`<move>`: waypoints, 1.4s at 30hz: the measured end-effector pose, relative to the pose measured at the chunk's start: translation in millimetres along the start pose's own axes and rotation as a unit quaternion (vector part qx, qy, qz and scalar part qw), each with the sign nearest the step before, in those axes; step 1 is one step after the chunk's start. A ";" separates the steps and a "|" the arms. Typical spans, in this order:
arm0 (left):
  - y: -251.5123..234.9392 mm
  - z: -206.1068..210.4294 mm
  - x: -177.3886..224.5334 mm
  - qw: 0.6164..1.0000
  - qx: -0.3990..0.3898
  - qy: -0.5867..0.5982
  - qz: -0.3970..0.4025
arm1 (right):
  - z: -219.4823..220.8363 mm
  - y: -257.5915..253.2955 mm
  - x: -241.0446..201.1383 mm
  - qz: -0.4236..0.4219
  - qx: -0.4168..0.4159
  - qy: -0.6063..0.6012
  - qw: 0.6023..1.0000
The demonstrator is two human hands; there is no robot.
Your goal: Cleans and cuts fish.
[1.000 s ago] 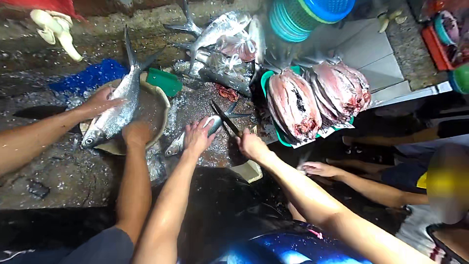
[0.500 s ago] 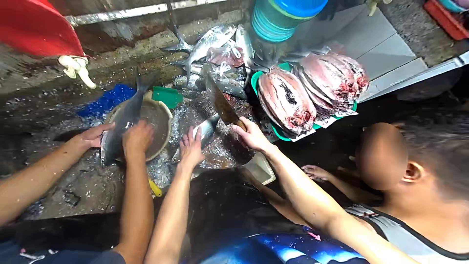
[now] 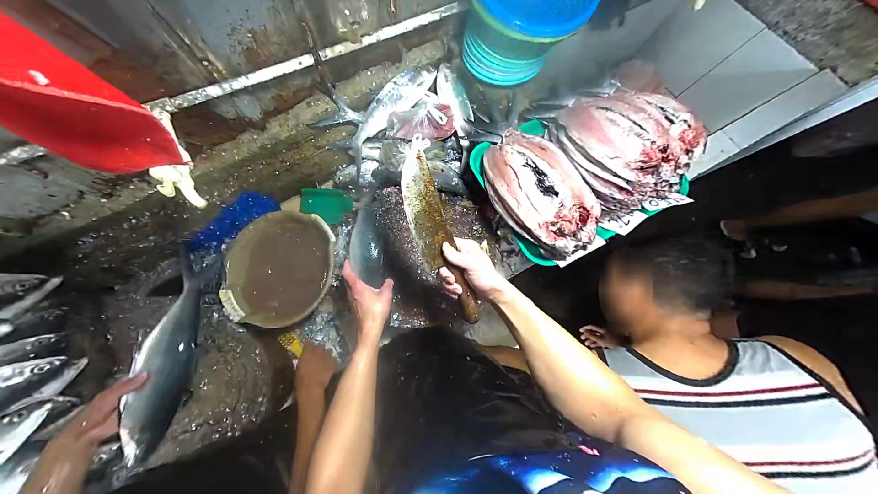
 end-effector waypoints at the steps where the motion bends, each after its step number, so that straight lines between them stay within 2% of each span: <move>1: -5.6 6.2 -1.6 0.999 -0.028 -0.025 -0.012 | 1.0 0.5 1.7 0.000 -0.001 -0.005 1.000; 4: -16.9 28.3 -5.2 0.969 -0.145 -0.193 -0.053 | -2.3 -0.3 7.2 -0.004 0.025 0.020 0.999; 7: -20.5 47.5 -2.0 0.932 -0.171 -0.321 -0.008 | -14.4 1.2 18.9 0.016 0.073 0.081 0.994; 11: -49.1 65.8 -13.2 0.946 -0.154 -0.284 0.011 | -27.5 7.9 41.4 0.079 0.138 0.143 0.977; 13: -67.0 75.9 -4.9 0.950 -0.160 -0.268 0.023 | -34.4 10.6 51.7 0.104 0.155 0.173 0.967; 18: -139.3 95.9 5.7 0.948 -0.147 -0.281 0.044 | -41.7 17.6 83.7 0.180 0.144 0.265 0.936; 21: -172.7 89.7 32.7 0.960 -0.070 -0.253 0.098 | -35.2 16.0 91.2 0.192 0.139 0.353 0.905; 23: -163.3 75.8 47.5 0.964 -0.034 -0.219 0.150 | -30.7 6.6 90.5 0.179 0.143 0.391 0.891; 25: -129.7 68.2 39.3 0.961 -0.084 -0.197 0.174 | -25.2 -1.1 85.7 0.163 0.138 0.403 0.890; 27: -85.5 64.5 12.9 0.953 -0.142 -0.201 0.174 | -18.9 -4.9 81.8 0.164 0.128 0.391 0.897; 28: -65.2 59.3 1.1 0.954 -0.146 -0.191 0.178 | -16.0 -4.9 82.8 0.170 0.126 0.368 0.906; 30: -32.4 38.3 -1.9 0.972 -0.101 -0.117 0.178 | -12.9 -3.9 92.7 0.166 0.124 0.261 0.943; 32: -19.1 24.1 11.6 0.990 -0.047 0.028 0.126 | -12.6 2.5 90.7 0.123 0.097 0.131 0.979; 33: -12.5 23.8 19.0 0.987 -0.069 0.118 0.088 | -10.7 11.2 86.4 0.100 0.083 0.088 0.988; 34: -4.8 27.4 29.7 0.967 -0.130 0.211 0.054 | -7.8 19.3 81.2 0.081 0.076 0.052 0.992; 36: 5.0 39.5 65.4 0.907 -0.265 0.325 0.048 | -6.0 24.2 65.6 0.047 0.073 0.011 0.996; 38: 15.2 41.8 102.8 0.892 -0.320 0.308 0.088 | -4.6 30.3 53.4 0.009 0.078 -0.006 0.997; 42: 31.6 33.2 149.8 0.933 -0.282 0.174 0.140 | -3.1 42.2 32.4 -0.047 0.086 -0.004 0.995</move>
Point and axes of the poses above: each hand's wrist, its own y-axis away from the middle knuckle, its own z-axis out of the palm, x = y × z, the point moved 7 cm from there along -y, towards the middle knuckle, and after that the axes turned 12 degrees about y, right-handed, at the moved point
